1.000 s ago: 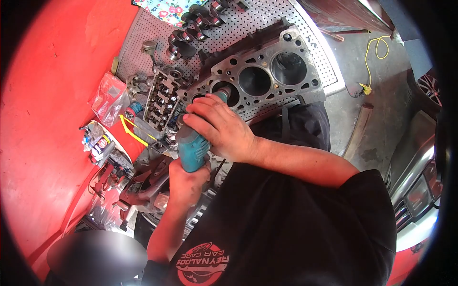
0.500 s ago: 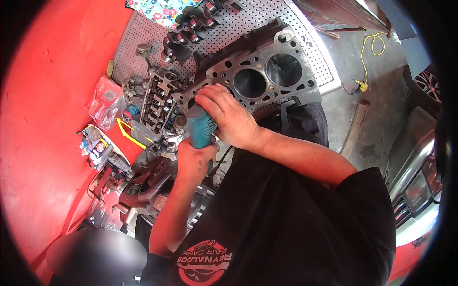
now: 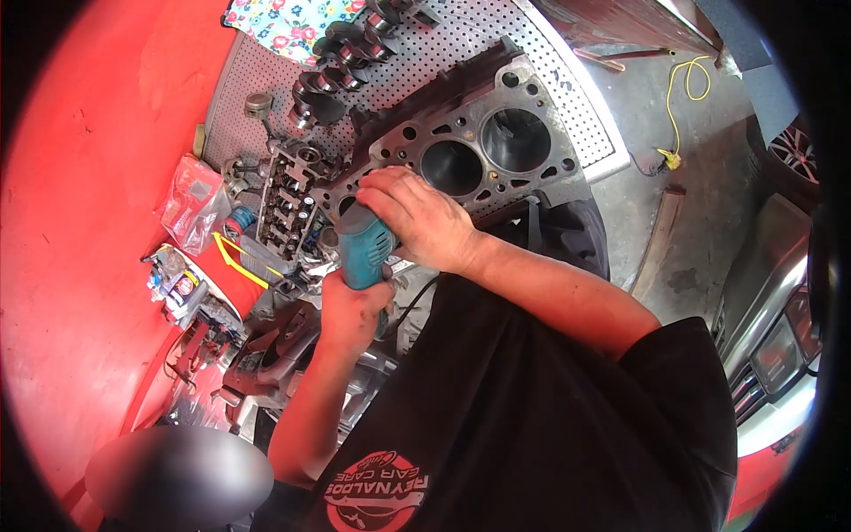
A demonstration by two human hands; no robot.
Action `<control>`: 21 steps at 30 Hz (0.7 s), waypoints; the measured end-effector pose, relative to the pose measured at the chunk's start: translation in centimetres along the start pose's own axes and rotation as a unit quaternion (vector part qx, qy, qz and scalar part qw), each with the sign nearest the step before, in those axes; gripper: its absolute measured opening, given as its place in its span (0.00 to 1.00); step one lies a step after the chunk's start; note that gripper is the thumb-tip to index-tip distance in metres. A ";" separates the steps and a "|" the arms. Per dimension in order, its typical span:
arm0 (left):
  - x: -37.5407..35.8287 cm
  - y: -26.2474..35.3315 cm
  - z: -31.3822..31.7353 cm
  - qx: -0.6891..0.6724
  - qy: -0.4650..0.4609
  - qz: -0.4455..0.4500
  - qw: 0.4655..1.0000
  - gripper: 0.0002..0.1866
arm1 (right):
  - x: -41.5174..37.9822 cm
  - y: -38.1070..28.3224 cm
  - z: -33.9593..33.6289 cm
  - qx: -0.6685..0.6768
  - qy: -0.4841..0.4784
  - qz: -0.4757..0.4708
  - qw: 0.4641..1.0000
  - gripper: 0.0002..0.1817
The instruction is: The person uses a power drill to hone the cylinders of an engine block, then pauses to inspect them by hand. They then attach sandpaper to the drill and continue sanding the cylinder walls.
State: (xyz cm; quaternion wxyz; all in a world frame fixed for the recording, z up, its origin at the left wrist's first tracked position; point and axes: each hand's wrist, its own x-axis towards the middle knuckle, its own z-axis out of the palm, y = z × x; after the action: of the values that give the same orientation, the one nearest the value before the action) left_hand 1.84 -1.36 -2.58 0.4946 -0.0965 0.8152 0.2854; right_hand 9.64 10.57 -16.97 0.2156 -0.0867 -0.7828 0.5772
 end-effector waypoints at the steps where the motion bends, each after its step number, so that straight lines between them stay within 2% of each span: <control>1: 0.1 0.1 0.1 -0.006 0.004 -0.003 1.000 0.06 | 0.1 0.2 0.1 -0.002 0.005 -0.005 1.000 0.47; 7: -0.2 0.6 0.3 0.009 0.026 -0.011 1.000 0.04 | 0.1 0.1 0.0 0.009 0.012 -0.004 1.000 0.48; 13: -0.4 0.4 0.1 -0.001 0.007 0.011 1.000 0.06 | 0.2 0.2 0.2 0.007 0.021 -0.015 1.000 0.49; 16: -1.1 -0.3 -0.2 -0.008 0.018 0.027 0.999 0.06 | 0.1 -1.1 0.8 -0.045 0.060 -0.019 0.997 0.36; 19: -3.2 -0.2 -0.6 -0.011 0.027 0.042 0.999 0.06 | 0.2 -3.1 1.5 -0.038 0.098 -0.124 0.987 0.30; 21: -5.2 0.2 -1.1 -0.010 0.042 0.040 0.998 0.07 | 0.6 -4.8 0.8 -0.042 0.085 -0.129 0.987 0.31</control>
State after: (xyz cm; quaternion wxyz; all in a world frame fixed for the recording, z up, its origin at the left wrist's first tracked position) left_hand 3.46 -2.48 2.36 0.4468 -0.0809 0.8356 0.3090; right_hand 9.29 8.58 -12.50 0.3501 -0.0423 -0.7900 0.5016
